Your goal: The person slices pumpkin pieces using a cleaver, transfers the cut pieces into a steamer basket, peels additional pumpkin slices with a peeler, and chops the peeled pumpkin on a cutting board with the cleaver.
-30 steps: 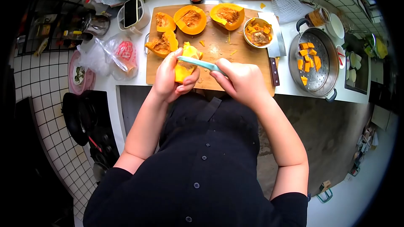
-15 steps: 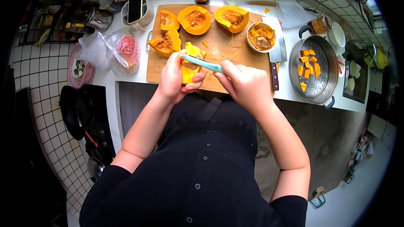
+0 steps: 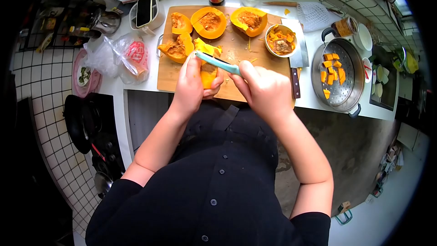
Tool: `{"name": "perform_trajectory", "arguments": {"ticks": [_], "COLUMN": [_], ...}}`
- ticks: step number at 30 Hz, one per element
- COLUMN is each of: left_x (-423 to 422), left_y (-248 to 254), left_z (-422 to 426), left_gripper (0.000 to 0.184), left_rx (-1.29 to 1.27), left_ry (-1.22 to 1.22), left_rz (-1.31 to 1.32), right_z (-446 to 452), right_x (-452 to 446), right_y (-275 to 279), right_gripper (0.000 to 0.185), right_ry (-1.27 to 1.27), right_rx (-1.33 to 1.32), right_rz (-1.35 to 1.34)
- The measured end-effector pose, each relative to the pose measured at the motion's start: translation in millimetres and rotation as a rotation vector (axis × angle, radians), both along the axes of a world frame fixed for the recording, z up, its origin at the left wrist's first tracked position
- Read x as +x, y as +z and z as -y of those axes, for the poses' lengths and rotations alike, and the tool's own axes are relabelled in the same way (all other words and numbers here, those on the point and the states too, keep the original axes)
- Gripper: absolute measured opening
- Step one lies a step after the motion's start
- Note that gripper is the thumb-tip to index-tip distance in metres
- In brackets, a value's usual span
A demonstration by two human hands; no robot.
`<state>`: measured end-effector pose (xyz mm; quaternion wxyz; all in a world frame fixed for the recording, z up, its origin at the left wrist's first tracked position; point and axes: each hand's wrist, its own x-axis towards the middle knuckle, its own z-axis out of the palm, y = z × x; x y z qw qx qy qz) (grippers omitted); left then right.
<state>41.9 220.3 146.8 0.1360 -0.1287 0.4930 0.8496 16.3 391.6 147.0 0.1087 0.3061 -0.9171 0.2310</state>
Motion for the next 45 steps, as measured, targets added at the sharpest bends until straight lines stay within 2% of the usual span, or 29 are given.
{"name": "perform_trajectory", "arguments": {"ticks": [4,11,13,16,19,23,24,25,26,29,33,36,37,39,40,41,43,45], "left_x": [-4.1,-6.5,-7.6,-9.9,-14.2,-9.8,-0.3,12.2,17.6,4.3,-8.6,-11.1,-11.0,-9.0,-7.2,-4.6,2.0,6.5], "left_y": [-3.4,6.3,5.4,3.3,4.0,7.4,-4.5,1.8,1.4,-1.3,-19.9,-29.9,-34.2,-38.8,-37.4,-34.0,-31.1,-32.4], "left_z": [16.0,-6.4,-5.7,9.7,25.8,14.0,7.2,-5.5,-14.6,0.1,26.4,17.2,14.4,9.1,2.6,-6.8,-12.6,-13.4], "left_gripper": [0.034,0.032,0.031,0.03,0.03,0.031,0.033,0.034,0.035,0.035,0.031,0.035,0.036,0.038,0.039,0.04,0.041,0.042], "left_rx": [0.114,-0.019,-0.062,0.022,0.082,-0.156,-0.235,-0.218,-0.217,-0.129,0.05,-0.091,-0.115,-0.164,-0.099,-0.036,0.039,0.067], "left_ry": [-0.167,0.039,0.046,-0.073,-0.088,-0.034,-0.081,-0.135,-0.1,-0.012,-0.091,0.029,0.022,0.012,0.035,0.058,0.052,-0.004], "left_rz": [-0.034,0.029,-0.003,0.025,-0.017,-0.065,-0.188,-0.13,-0.133,-0.008,-0.152,-0.233,-0.274,-0.356,-0.327,-0.297,-0.241,-0.191], "right_z": [-4.3,15.5,16.4,10.5,3.3,6.5,6.4,5.9,2.7,-7.7,-19.9,-9.1,-1.3,14.0,22.4,23.5,36.2,30.3], "right_x": [-12.8,-5.4,-5.2,-8.2,-9.2,-9.0,-14.5,-18.6,-23.5,-23.7,-14.9,-3.2,1.3,10.5,14.6,14.8,15.9,13.5], "right_y": [11.4,6.2,4.0,14.6,16.8,5.3,0.3,-2.8,3.0,6.4,-17.3,-28.5,-28.0,-36.4,-36.1,-36.5,-27.4,-30.6], "right_gripper": [0.023,0.023,0.022,0.021,0.021,0.02,0.019,0.019,0.017,0.021,0.021,0.021,0.021,0.02,0.021,0.021,0.021,0.021], "right_ry": [0.05,-0.073,-0.084,-0.048,-0.059,-0.144,-0.208,-0.276,-0.328,-0.355,-0.392,-0.39,-0.398,-0.369,-0.327,-0.282,-0.291,-0.232], "right_rx": [0.044,-0.102,-0.113,-0.01,0.04,-0.074,-0.094,-0.113,-0.197,-0.423,-0.433,-0.674,-0.767,-0.937,-1.084,-1.116,-1.38,-1.421], "right_rz": [-0.06,0.071,0.084,0.034,0.04,0.091,0.113,0.135,0.259,0.342,0.583,0.825,0.956,1.047,1.106,1.22,1.267,1.264]}}
